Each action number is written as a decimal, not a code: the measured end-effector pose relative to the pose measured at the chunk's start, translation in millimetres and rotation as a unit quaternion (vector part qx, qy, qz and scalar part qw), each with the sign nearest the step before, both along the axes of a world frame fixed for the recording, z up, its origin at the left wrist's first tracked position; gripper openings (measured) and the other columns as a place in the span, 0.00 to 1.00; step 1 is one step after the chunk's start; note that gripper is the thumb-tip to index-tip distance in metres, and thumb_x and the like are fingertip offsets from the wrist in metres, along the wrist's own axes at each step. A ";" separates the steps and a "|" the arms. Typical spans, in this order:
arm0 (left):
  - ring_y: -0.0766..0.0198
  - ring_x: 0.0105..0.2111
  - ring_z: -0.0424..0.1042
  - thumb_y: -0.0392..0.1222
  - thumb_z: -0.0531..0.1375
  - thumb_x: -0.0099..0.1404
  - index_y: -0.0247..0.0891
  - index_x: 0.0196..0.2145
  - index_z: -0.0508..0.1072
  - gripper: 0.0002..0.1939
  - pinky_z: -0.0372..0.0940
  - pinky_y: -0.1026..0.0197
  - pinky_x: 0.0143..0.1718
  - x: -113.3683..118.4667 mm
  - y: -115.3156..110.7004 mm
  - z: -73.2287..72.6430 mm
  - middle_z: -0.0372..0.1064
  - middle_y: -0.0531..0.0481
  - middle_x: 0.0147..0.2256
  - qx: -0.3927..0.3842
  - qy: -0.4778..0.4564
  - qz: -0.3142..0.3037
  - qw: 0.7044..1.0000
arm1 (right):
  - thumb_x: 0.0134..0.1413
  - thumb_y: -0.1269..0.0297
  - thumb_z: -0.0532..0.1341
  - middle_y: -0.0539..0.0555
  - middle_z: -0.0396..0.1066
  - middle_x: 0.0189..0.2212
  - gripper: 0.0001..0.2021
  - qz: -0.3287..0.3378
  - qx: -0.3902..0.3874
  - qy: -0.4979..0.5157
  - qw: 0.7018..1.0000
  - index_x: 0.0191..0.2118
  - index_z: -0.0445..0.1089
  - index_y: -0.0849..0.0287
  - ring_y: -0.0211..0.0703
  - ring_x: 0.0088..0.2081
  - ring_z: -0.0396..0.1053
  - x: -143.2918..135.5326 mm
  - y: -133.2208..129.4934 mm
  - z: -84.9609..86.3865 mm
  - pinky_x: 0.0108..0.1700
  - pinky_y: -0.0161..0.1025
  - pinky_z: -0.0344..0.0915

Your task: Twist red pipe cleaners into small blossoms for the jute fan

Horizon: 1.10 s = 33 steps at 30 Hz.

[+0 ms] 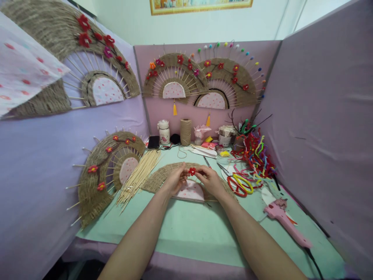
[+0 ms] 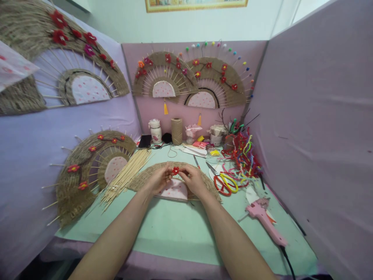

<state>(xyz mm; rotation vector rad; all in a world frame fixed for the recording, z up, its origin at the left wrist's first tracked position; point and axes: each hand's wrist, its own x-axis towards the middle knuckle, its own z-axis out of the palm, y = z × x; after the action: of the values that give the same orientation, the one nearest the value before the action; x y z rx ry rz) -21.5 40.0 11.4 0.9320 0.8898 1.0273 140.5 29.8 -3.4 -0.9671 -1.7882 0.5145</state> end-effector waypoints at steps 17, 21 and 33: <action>0.75 0.20 0.55 0.48 0.66 0.47 0.32 0.25 0.72 0.16 0.45 0.69 0.19 5.0 -5.8 2.4 0.60 0.54 0.21 0.014 -0.002 -0.049 0.999 | 0.53 0.62 0.57 0.54 0.72 0.32 0.07 -0.026 -0.028 0.047 0.998 0.32 0.70 0.59 0.41 0.32 0.67 0.0 2.8 -3.5 0.34 0.36 0.62; 0.77 0.18 0.49 0.46 0.68 0.45 0.31 0.26 0.72 0.16 0.41 0.69 0.17 3.4 -4.8 0.6 0.57 0.56 0.19 0.018 -0.025 -0.074 0.997 | 0.53 0.61 0.57 0.54 0.71 0.30 0.08 -0.021 -0.032 0.033 0.999 0.33 0.70 0.59 0.41 0.31 0.66 -0.7 0.9 -1.3 0.34 0.36 0.62; 0.79 0.17 0.48 0.47 0.68 0.45 0.29 0.27 0.72 0.18 0.40 0.70 0.16 1.1 -0.2 -5.4 0.61 0.53 0.22 0.029 -0.020 -0.072 0.997 | 0.52 0.61 0.57 0.53 0.71 0.29 0.08 -0.003 -0.052 0.042 0.998 0.32 0.70 0.59 0.40 0.31 0.66 -1.1 -1.3 1.7 0.35 0.36 0.62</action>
<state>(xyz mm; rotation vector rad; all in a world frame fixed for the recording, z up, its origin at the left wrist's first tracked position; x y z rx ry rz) -20.4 39.9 6.0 1.0071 0.7520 0.9490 139.5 28.5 -1.7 -1.0074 -1.6964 0.6409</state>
